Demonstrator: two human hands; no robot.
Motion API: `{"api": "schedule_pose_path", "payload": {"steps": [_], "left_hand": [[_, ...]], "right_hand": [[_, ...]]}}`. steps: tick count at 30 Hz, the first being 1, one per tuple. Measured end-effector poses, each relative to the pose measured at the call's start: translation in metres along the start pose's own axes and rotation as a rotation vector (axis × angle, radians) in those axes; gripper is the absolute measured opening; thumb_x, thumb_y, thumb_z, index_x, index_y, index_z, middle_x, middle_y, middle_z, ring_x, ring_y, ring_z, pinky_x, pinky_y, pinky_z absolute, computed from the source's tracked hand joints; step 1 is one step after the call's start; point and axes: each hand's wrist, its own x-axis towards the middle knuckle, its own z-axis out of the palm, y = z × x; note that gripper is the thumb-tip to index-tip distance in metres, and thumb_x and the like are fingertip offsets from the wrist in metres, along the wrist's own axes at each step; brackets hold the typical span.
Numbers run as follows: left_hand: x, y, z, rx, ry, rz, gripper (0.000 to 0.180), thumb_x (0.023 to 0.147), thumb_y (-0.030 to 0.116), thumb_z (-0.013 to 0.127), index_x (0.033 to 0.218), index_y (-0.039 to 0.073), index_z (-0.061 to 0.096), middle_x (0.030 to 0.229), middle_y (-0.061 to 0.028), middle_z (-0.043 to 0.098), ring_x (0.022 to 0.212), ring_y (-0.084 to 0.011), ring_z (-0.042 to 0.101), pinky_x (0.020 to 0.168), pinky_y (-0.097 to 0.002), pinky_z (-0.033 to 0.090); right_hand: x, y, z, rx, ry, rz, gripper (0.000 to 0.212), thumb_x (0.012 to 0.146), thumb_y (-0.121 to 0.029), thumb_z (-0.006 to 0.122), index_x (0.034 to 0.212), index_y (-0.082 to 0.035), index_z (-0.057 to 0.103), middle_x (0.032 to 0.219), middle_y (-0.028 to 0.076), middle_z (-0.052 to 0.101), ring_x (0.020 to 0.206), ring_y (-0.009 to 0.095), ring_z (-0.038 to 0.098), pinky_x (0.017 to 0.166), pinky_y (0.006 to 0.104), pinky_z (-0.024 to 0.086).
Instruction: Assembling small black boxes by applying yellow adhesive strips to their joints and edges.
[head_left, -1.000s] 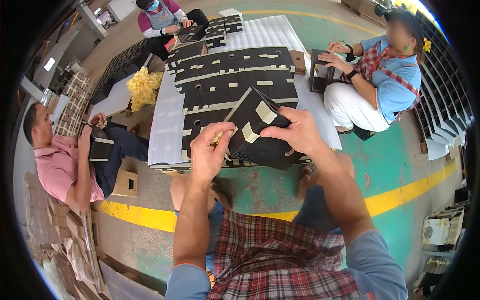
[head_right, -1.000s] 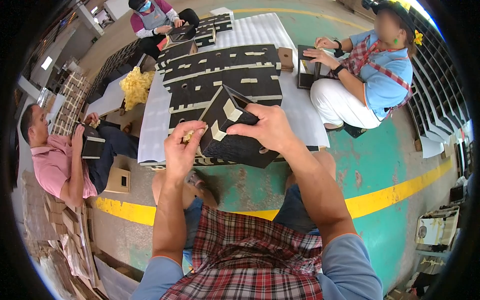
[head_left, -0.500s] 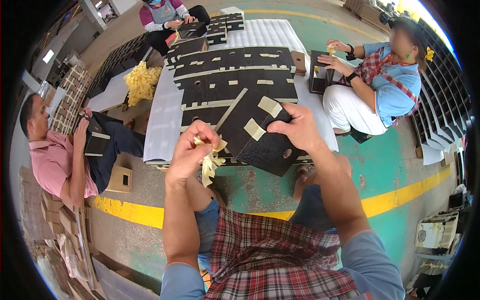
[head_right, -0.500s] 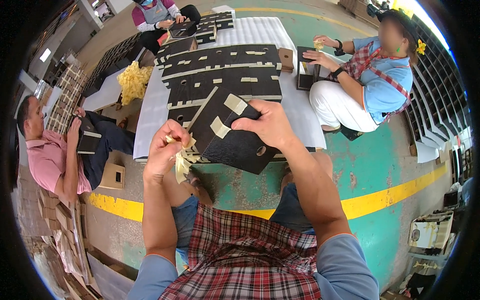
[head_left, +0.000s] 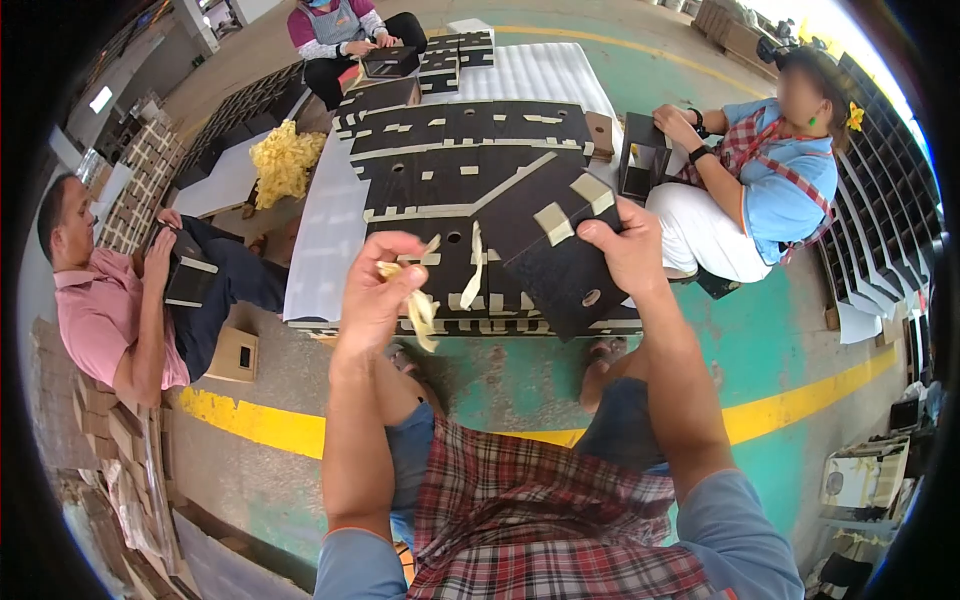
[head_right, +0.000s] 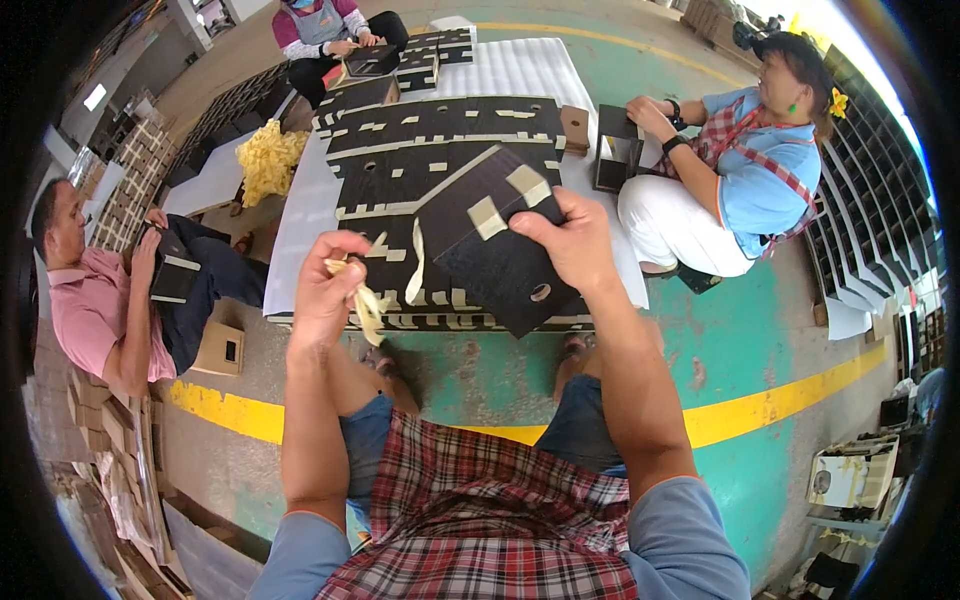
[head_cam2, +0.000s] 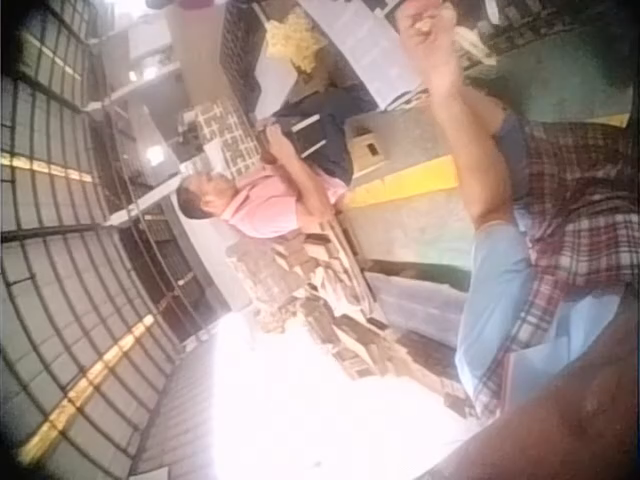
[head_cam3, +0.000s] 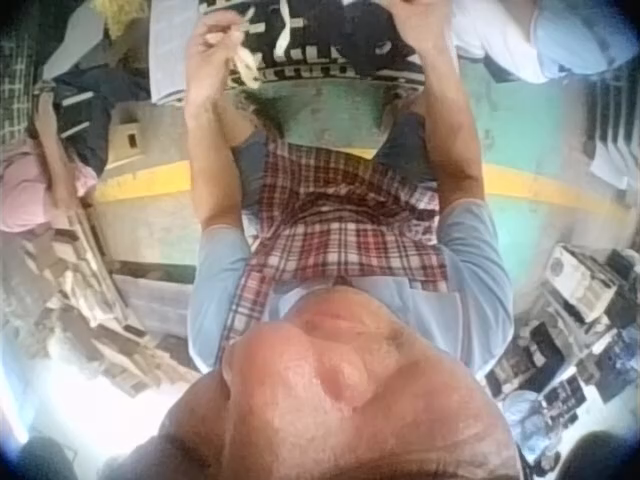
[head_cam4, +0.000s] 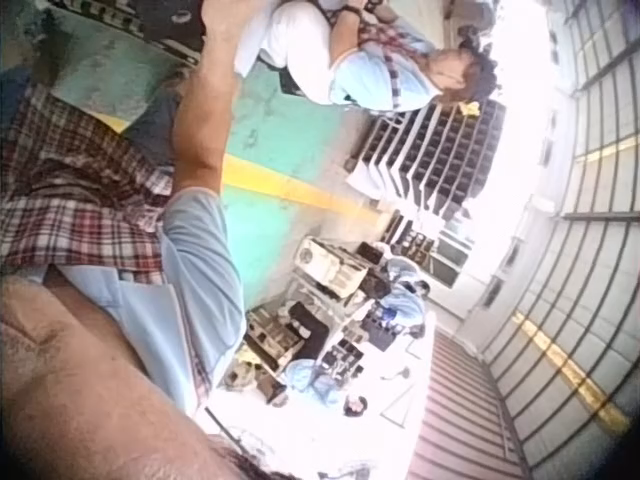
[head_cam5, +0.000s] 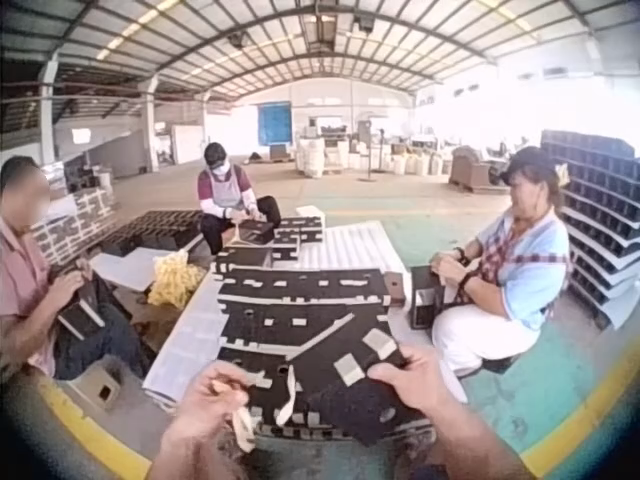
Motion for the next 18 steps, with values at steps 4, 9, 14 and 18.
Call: {"api": "schedule_pose_path", "payload": {"steps": [4, 9, 14, 18], "left_hand": [[0.002, -0.017, 0.020, 0.051, 0.031, -0.129, 0.033, 0.094, 0.015, 0.079, 0.120, 0.005, 0.060, 0.107, -0.0022, 0.069, 0.078, -0.0048, 0.060, 0.063, -0.0197, 0.048], [0.007, -0.019, 0.014, 0.075, 0.034, 0.024, 0.024, 0.095, 0.009, 0.077, 0.114, 0.009, 0.062, 0.090, 0.0026, 0.066, 0.079, -0.0058, 0.062, 0.071, -0.0233, 0.052], [0.006, -0.007, -0.012, -0.203, 0.349, 0.135, 0.019, 0.098, 0.010, 0.074, 0.114, 0.009, 0.064, 0.097, 0.0008, 0.066, 0.086, -0.0098, 0.064, 0.078, -0.0253, 0.053], [0.004, -0.005, 0.003, -0.366, 0.193, 0.210, 0.013, 0.099, 0.005, 0.070, 0.100, 0.011, 0.059, 0.095, 0.0013, 0.062, 0.085, -0.0084, 0.058, 0.076, -0.0235, 0.049]], "right_hand": [[-0.007, -0.004, 0.022, -0.068, -0.087, 0.043, 0.025, 0.083, -0.017, 0.089, 0.093, 0.000, 0.074, 0.085, -0.004, 0.069, 0.079, 0.004, 0.056, 0.069, 0.0261, 0.050], [-0.001, 0.000, 0.007, -0.042, -0.003, -0.004, 0.022, 0.087, -0.016, 0.085, 0.098, 0.000, 0.076, 0.088, -0.004, 0.071, 0.080, 0.005, 0.060, 0.071, 0.0257, 0.051], [0.003, 0.001, -0.011, 0.132, 0.139, -0.017, 0.027, 0.091, -0.014, 0.081, 0.112, 0.001, 0.076, 0.096, 0.000, 0.075, 0.084, 0.006, 0.064, 0.077, 0.0258, 0.053], [-0.006, -0.006, 0.003, -0.010, -0.026, 0.031, 0.027, 0.087, -0.015, 0.085, 0.108, 0.000, 0.077, 0.095, -0.001, 0.075, 0.084, 0.006, 0.064, 0.077, 0.0256, 0.053]]}}
